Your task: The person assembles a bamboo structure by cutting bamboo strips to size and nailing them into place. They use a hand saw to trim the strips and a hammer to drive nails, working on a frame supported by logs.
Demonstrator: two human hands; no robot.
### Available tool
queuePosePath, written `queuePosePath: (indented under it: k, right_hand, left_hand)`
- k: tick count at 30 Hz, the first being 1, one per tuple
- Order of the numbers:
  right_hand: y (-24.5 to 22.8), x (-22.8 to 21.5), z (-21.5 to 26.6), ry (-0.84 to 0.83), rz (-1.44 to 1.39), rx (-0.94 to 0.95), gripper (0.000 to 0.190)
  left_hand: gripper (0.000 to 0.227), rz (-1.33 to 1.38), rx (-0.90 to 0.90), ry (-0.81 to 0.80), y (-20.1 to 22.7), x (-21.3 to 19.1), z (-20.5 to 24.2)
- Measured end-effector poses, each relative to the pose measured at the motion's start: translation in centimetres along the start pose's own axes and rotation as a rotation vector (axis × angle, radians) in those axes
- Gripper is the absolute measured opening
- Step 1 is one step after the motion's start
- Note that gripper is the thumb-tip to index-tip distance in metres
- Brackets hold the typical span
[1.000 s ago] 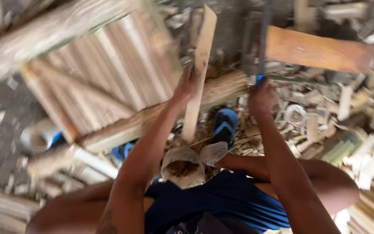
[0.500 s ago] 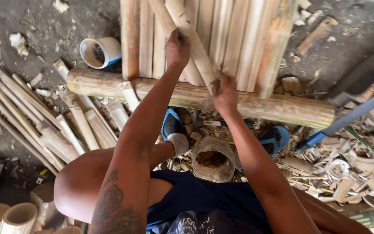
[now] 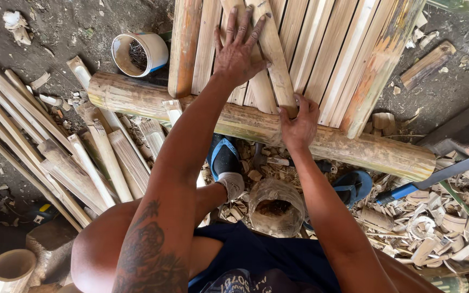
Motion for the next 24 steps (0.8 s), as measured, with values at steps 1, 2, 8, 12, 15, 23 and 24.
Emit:
queuePosePath:
  k: [1, 2, 8, 12, 15, 23, 24]
  right_hand:
    - [0.0, 0.0, 0.0, 0.004, -0.005, 0.01, 0.055]
    - [0.0, 0.0, 0.1, -0.004, -0.005, 0.007, 0.055]
    - [0.1, -0.6, -0.3, -0.004, -0.077, -0.02, 0.055]
    - [-0.2, -0.7, -0.1, -0.006, -0.116, -0.039, 0.053]
    - [-0.3, -0.7, -0.3, -0.018, -0.096, -0.049, 0.052]
    - [-0.5, -0.6, 0.2, 0.062, -0.029, -0.077, 0.049]
    - [-0.5, -0.8, 0.1, 0.083, -0.018, -0.083, 0.048]
  left_hand:
    - [0.113, -0.001, 0.022, 0.015, 0.0, 0.1, 0.0]
    - [0.113, -0.002, 0.043, 0.03, 0.0, 0.1, 0.0]
    - [0.108, -0.025, 0.082, -0.015, 0.1, 0.6, 0.0]
    - [0.109, 0.014, 0.097, 0.0, -0.3, 0.9, 0.3]
    - [0.111, -0.01, 0.157, 0.074, -0.1, 0.6, 0.2]
    - [0.109, -0.08, 0.097, -0.037, -0.2, 1.4, 0.0]
    - [0.109, -0.1, 0.103, -0.058, 0.0, 1.2, -0.2]
Point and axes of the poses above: each hand's wrist, its own z-axis away from the middle knuckle, its own x-axis out of the palm, y = z × x, the point moved 8 cm from there along -z, towards the middle knuckle, and after that the axes turned 9 degrees about z, right-handed, at the moved point
